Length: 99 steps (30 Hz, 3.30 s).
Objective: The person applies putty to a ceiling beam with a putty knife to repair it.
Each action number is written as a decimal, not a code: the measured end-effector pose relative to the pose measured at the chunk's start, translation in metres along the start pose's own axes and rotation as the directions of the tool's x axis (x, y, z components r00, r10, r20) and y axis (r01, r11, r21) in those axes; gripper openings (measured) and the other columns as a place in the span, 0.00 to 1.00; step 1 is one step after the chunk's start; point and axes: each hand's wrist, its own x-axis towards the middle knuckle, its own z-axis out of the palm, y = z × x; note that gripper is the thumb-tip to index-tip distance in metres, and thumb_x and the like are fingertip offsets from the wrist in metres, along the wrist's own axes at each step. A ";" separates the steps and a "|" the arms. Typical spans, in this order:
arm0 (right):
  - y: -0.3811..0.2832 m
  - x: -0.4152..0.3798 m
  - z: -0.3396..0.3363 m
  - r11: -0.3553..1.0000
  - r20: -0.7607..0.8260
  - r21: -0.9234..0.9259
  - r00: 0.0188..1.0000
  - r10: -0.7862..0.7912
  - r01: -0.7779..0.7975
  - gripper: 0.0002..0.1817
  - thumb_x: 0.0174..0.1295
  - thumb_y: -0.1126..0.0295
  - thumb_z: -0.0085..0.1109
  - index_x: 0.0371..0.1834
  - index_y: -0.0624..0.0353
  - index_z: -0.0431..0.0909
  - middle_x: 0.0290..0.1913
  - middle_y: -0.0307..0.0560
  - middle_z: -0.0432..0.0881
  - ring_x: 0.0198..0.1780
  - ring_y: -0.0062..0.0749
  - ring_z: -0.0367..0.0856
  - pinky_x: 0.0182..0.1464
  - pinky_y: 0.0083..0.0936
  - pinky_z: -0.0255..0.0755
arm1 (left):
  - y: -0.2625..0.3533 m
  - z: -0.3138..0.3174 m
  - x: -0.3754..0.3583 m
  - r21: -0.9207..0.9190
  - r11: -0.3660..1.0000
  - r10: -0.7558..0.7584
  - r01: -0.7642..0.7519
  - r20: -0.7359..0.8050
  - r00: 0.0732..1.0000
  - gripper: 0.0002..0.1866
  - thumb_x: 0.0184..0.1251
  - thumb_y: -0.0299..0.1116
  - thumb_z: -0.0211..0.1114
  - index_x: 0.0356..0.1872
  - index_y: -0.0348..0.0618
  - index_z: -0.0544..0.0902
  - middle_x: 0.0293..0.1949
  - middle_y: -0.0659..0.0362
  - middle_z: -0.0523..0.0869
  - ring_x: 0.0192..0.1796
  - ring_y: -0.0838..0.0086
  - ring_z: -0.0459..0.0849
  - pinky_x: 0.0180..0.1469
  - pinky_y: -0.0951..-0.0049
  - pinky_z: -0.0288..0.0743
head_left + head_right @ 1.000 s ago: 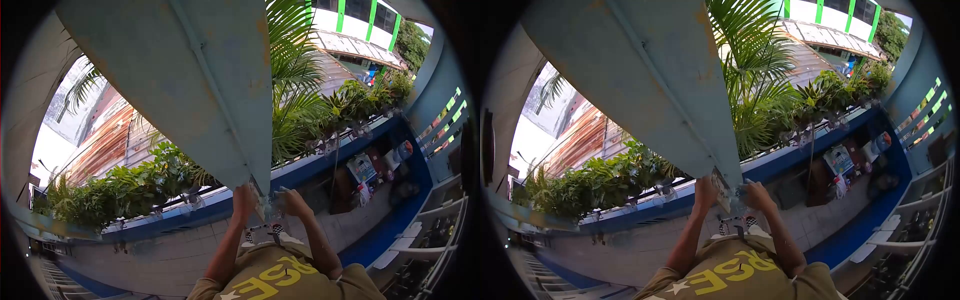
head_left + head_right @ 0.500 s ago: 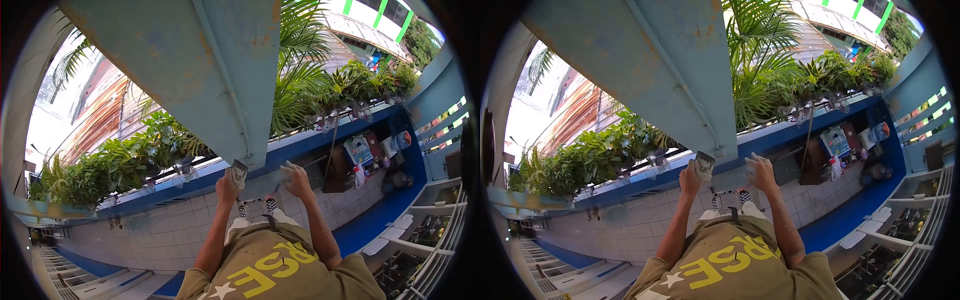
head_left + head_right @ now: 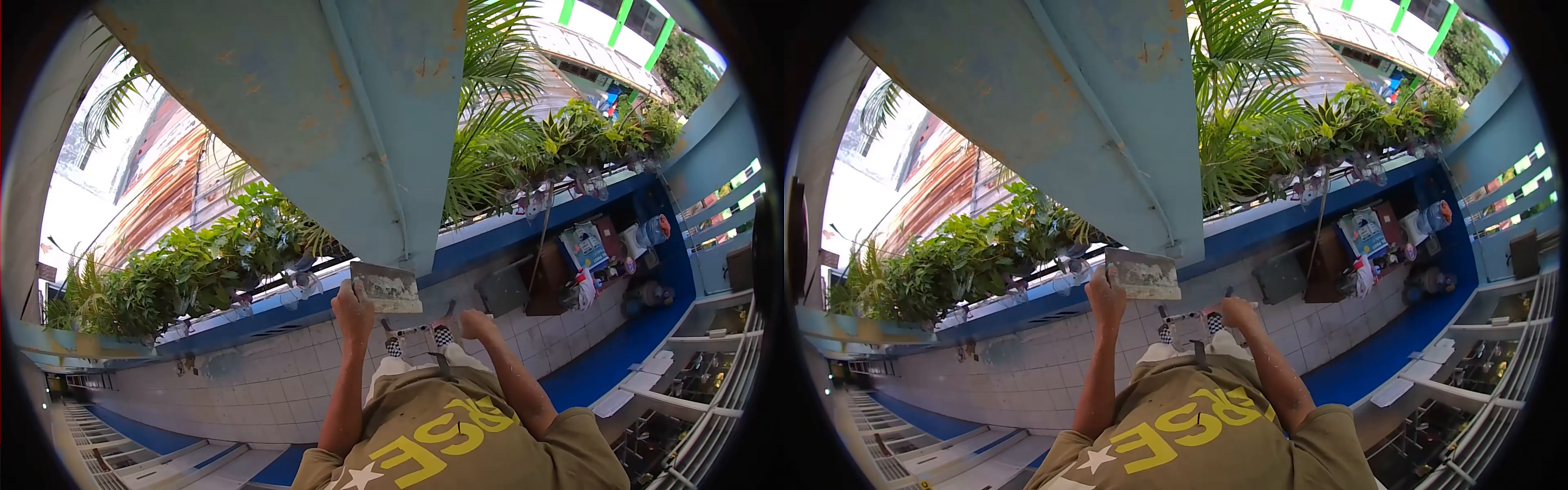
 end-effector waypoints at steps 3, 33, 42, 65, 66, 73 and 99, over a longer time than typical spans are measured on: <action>-0.003 -0.024 0.009 0.965 -0.535 0.194 0.844 -0.045 0.174 0.52 0.54 0.60 0.74 0.80 0.62 0.55 0.73 0.71 0.67 0.70 0.65 0.71 0.73 0.51 0.63 | -0.010 -0.007 -0.001 0.091 0.996 0.002 -0.005 0.027 1.000 0.12 0.74 0.29 0.59 0.32 0.30 0.79 0.25 0.36 0.83 0.31 0.39 0.84 0.30 0.50 0.74; -0.162 -0.178 -0.296 0.911 -0.811 -0.382 -0.530 -0.249 0.157 0.24 0.69 0.66 0.56 0.67 0.61 0.78 0.70 0.49 0.78 0.74 0.51 0.71 0.75 0.55 0.61 | 0.207 0.005 0.103 -0.966 0.235 0.317 0.108 0.182 0.931 0.23 0.77 0.35 0.65 0.66 0.34 0.74 0.60 0.56 0.82 0.58 0.77 0.81 0.59 0.74 0.77; -0.149 -0.169 -0.309 0.905 -0.798 -0.386 -0.557 -0.230 0.179 0.22 0.70 0.65 0.54 0.64 0.60 0.81 0.68 0.49 0.80 0.74 0.51 0.72 0.75 0.56 0.61 | 0.216 0.029 0.117 -0.949 0.306 0.311 -0.073 0.027 0.950 0.23 0.76 0.34 0.66 0.65 0.33 0.75 0.59 0.55 0.82 0.56 0.78 0.82 0.56 0.74 0.78; -0.143 -0.171 -0.297 0.937 -0.848 -0.321 -0.482 -0.218 0.141 0.20 0.70 0.62 0.55 0.61 0.54 0.84 0.68 0.42 0.80 0.74 0.47 0.72 0.75 0.55 0.62 | 0.218 0.032 0.100 -0.960 0.276 0.256 -0.036 0.038 0.966 0.18 0.76 0.37 0.65 0.55 0.31 0.81 0.48 0.58 0.87 0.48 0.79 0.82 0.49 0.75 0.78; -0.144 -0.175 -0.301 0.933 -0.839 -0.328 -0.500 -0.216 0.146 0.20 0.70 0.62 0.54 0.61 0.54 0.84 0.68 0.42 0.80 0.74 0.47 0.72 0.75 0.55 0.61 | 0.219 0.032 0.100 -0.960 0.279 0.254 -0.031 0.043 0.966 0.18 0.76 0.37 0.65 0.55 0.31 0.81 0.48 0.58 0.87 0.48 0.79 0.82 0.49 0.75 0.78; -0.134 -0.149 -0.294 0.902 -0.826 -0.363 -0.528 -0.197 0.232 0.20 0.70 0.63 0.54 0.61 0.55 0.84 0.67 0.45 0.81 0.74 0.50 0.71 0.74 0.57 0.62 | 0.207 0.045 0.101 -0.974 0.228 0.260 0.015 0.076 0.963 0.19 0.75 0.37 0.67 0.57 0.31 0.80 0.50 0.57 0.86 0.49 0.79 0.83 0.50 0.75 0.78; -0.146 -0.154 -0.306 0.876 -0.824 -0.331 -0.559 -0.089 0.350 0.21 0.69 0.64 0.56 0.65 0.53 0.82 0.69 0.44 0.80 0.75 0.49 0.71 0.74 0.55 0.62 | 0.210 0.033 0.115 -0.917 0.380 0.321 -0.125 0.003 0.947 0.22 0.74 0.34 0.67 0.62 0.30 0.77 0.58 0.52 0.84 0.57 0.72 0.82 0.59 0.71 0.76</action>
